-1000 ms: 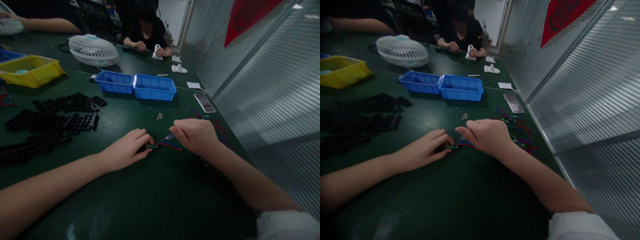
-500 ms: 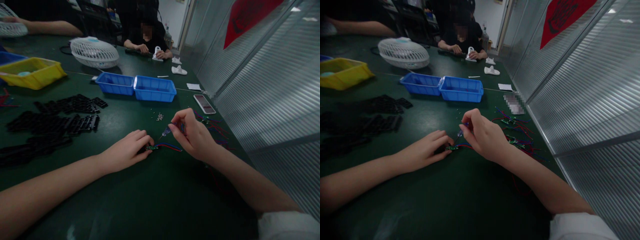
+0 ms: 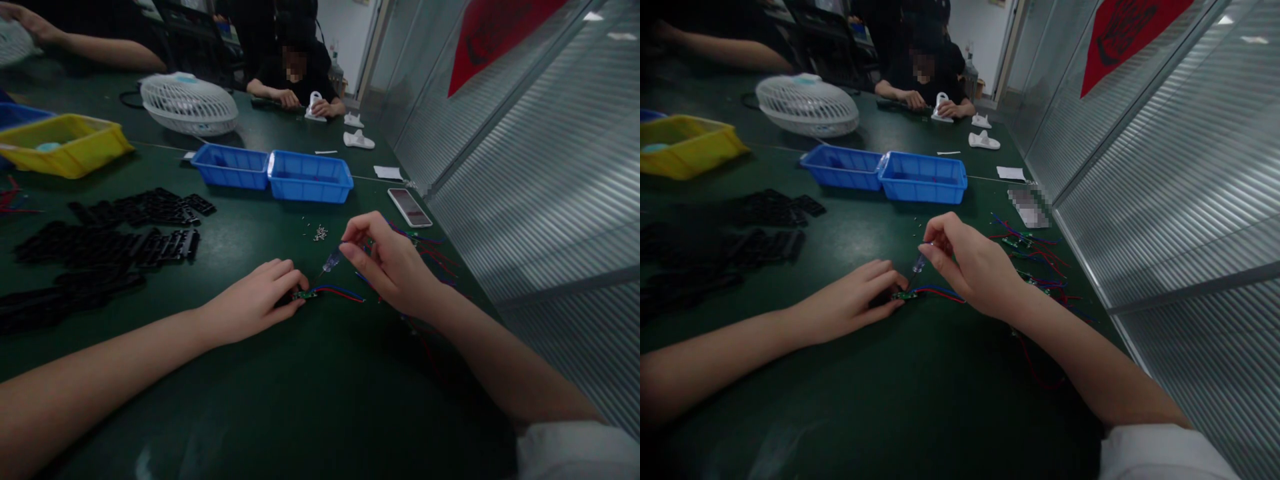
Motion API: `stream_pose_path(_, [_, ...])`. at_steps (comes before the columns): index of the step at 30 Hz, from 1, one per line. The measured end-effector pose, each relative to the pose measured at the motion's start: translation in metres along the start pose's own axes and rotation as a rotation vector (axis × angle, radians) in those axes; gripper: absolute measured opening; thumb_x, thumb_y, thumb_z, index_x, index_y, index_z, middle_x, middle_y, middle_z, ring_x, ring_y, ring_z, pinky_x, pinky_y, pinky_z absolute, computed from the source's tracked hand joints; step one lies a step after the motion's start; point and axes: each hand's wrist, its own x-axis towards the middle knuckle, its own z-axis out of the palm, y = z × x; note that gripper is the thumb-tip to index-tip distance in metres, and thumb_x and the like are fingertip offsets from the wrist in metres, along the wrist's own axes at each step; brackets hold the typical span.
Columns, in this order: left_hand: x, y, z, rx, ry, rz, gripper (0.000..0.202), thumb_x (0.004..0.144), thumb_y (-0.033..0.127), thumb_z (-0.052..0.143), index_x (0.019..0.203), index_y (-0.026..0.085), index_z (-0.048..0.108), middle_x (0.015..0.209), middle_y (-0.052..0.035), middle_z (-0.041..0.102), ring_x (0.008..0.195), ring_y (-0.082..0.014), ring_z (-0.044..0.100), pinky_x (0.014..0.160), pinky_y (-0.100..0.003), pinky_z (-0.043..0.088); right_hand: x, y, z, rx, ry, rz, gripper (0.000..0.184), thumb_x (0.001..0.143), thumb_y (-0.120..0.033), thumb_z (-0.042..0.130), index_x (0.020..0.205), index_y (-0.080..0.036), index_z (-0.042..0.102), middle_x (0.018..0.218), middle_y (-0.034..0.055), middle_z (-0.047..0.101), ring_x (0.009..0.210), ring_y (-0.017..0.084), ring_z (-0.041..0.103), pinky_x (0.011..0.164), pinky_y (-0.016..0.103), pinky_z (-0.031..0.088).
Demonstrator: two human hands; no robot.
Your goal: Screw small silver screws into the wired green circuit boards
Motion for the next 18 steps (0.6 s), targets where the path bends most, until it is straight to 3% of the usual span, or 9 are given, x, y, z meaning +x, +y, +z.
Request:
stream_pose_path(7, [0.0001, -0.0002, 0.0007, -0.001, -0.001, 0.002, 0.018, 0.097, 0.031, 0.048, 0.111, 0.022, 0.054, 0.105, -0.0041, 0.054, 0.098, -0.0201, 0.051, 0.086, -0.035, 0.041, -0.0017, -0.0003, 0.0017, -0.353, -0.037, -0.038, 0.034, 0.101, -0.040, 0.034, 0.079, -0.019, 0.048, 0.072, 0.0010, 0.053, 0.064, 0.012, 0.045, 0.056, 0.027, 0.027])
stream_pose_path(11, [0.0003, -0.0002, 0.0003, -0.002, -0.002, 0.005, 0.017, 0.097, 0.032, 0.048, 0.110, 0.023, 0.054, 0.104, -0.0034, 0.054, 0.098, -0.0199, 0.051, 0.087, -0.036, 0.041, -0.0032, -0.0046, 0.0005, -0.521, -0.125, 0.047, 0.045, 0.101, -0.046, 0.028, 0.071, -0.020, 0.051, 0.059, -0.0005, 0.050, 0.055, 0.013, 0.041, 0.052, 0.029, 0.018])
stream_pose_path(13, [0.0003, -0.0003, 0.0001, -0.003, 0.000, 0.008, 0.017, 0.097, 0.032, 0.048, 0.110, 0.023, 0.054, 0.104, -0.0033, 0.054, 0.098, -0.0198, 0.051, 0.087, -0.036, 0.041, -0.0029, -0.0060, -0.0005, -0.468, -0.155, 0.063, 0.038, 0.099, -0.041, 0.030, 0.079, -0.019, 0.054, 0.065, 0.0002, 0.054, 0.058, 0.013, 0.046, 0.053, 0.028, 0.022])
stream_pose_path(16, [0.0002, 0.0000, 0.0002, -0.003, -0.006, 0.002, 0.017, 0.097, 0.032, 0.048, 0.111, 0.023, 0.054, 0.104, -0.0032, 0.053, 0.098, -0.0198, 0.051, 0.087, -0.035, 0.041, -0.0023, -0.0053, -0.0001, -0.249, -0.169, -0.034, 0.023, 0.095, -0.023, 0.033, 0.094, -0.016, 0.055, 0.088, 0.0047, 0.058, 0.078, 0.015, 0.054, 0.067, 0.027, 0.038])
stream_pose_path(18, [0.0002, 0.0003, 0.0002, -0.003, -0.009, -0.005, 0.017, 0.097, 0.032, 0.048, 0.111, 0.023, 0.053, 0.105, -0.0031, 0.053, 0.098, -0.0199, 0.051, 0.086, -0.035, 0.041, -0.0029, -0.0029, 0.0027, -0.115, -0.150, -0.083, 0.018, 0.093, -0.017, 0.036, 0.103, -0.015, 0.051, 0.093, 0.0054, 0.055, 0.079, 0.013, 0.054, 0.071, 0.026, 0.041])
